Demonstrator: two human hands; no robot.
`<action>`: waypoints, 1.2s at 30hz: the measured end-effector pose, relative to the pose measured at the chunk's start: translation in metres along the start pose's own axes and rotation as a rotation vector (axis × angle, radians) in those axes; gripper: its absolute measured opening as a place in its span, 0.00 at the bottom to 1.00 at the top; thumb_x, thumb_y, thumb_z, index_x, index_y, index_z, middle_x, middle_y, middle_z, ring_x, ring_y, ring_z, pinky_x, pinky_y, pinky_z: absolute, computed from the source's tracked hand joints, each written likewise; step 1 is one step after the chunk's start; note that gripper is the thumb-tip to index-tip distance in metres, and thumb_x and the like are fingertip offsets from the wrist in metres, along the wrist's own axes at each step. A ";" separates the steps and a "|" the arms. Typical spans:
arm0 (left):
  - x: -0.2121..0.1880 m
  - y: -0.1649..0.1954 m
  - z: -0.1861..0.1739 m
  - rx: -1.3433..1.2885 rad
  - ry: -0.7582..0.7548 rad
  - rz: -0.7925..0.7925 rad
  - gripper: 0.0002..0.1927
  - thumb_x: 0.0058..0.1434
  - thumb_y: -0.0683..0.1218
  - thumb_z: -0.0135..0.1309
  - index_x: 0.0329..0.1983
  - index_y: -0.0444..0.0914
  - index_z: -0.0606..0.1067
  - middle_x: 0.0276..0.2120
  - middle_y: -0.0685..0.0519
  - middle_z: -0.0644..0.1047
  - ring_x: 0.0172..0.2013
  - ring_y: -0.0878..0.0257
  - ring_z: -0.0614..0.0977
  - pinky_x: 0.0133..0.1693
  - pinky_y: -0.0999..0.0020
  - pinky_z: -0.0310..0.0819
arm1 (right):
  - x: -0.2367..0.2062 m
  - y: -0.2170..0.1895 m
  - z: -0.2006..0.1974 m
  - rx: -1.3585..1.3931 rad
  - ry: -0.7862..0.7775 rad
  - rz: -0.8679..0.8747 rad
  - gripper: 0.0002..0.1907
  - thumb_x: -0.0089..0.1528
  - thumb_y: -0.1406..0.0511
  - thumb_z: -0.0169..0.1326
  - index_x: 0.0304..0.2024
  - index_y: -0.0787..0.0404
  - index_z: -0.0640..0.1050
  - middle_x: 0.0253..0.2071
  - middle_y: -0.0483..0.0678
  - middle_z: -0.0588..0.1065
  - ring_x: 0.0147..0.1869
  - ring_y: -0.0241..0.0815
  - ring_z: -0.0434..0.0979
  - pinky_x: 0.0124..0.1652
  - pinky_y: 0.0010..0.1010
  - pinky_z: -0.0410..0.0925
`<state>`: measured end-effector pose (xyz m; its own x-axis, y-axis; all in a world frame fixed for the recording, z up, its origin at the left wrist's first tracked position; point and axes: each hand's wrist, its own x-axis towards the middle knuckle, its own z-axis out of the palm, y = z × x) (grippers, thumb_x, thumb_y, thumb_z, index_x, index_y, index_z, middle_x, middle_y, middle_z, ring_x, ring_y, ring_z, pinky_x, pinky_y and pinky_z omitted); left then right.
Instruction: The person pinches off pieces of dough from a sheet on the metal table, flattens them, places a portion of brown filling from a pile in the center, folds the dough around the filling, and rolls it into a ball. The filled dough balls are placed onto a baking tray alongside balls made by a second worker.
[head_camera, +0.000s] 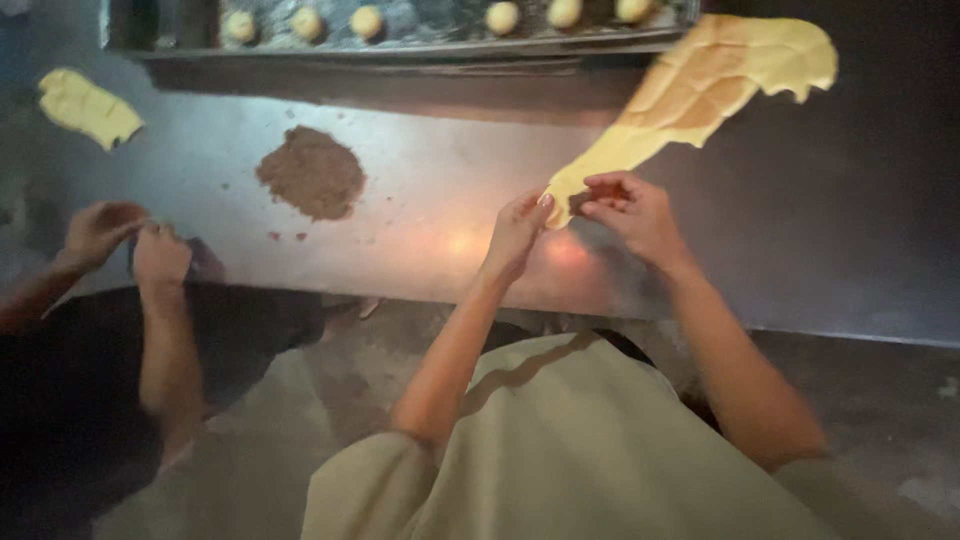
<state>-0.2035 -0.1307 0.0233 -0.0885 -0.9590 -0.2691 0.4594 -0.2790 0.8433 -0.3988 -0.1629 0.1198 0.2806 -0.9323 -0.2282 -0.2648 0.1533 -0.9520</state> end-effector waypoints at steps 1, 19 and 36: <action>0.001 -0.003 0.015 -0.045 -0.045 -0.027 0.21 0.77 0.50 0.51 0.63 0.28 0.75 0.46 0.53 0.78 0.44 0.68 0.75 0.47 0.73 0.70 | -0.003 0.000 -0.006 -0.066 0.043 -0.034 0.15 0.62 0.69 0.64 0.51 0.65 0.81 0.45 0.51 0.82 0.46 0.35 0.81 0.48 0.25 0.74; -0.021 0.036 0.043 0.248 -0.242 0.077 0.22 0.75 0.43 0.52 0.70 0.37 0.69 0.62 0.50 0.73 0.60 0.62 0.76 0.59 0.67 0.72 | -0.008 0.020 -0.012 0.170 0.037 -0.213 0.23 0.60 0.71 0.64 0.58 0.62 0.77 0.45 0.45 0.76 0.48 0.33 0.77 0.49 0.25 0.74; 0.006 -0.001 0.093 0.450 -0.439 -0.286 0.20 0.67 0.44 0.57 0.61 0.34 0.76 0.45 0.50 0.83 0.39 0.61 0.86 0.25 0.73 0.79 | -0.093 0.068 -0.082 -0.255 0.144 -0.205 0.17 0.58 0.71 0.65 0.50 0.56 0.83 0.46 0.45 0.77 0.47 0.35 0.78 0.44 0.30 0.73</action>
<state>-0.2871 -0.1410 0.0637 -0.5448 -0.7491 -0.3769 -0.0387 -0.4265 0.9037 -0.5183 -0.0925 0.0925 0.2236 -0.9746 0.0108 -0.4436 -0.1117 -0.8893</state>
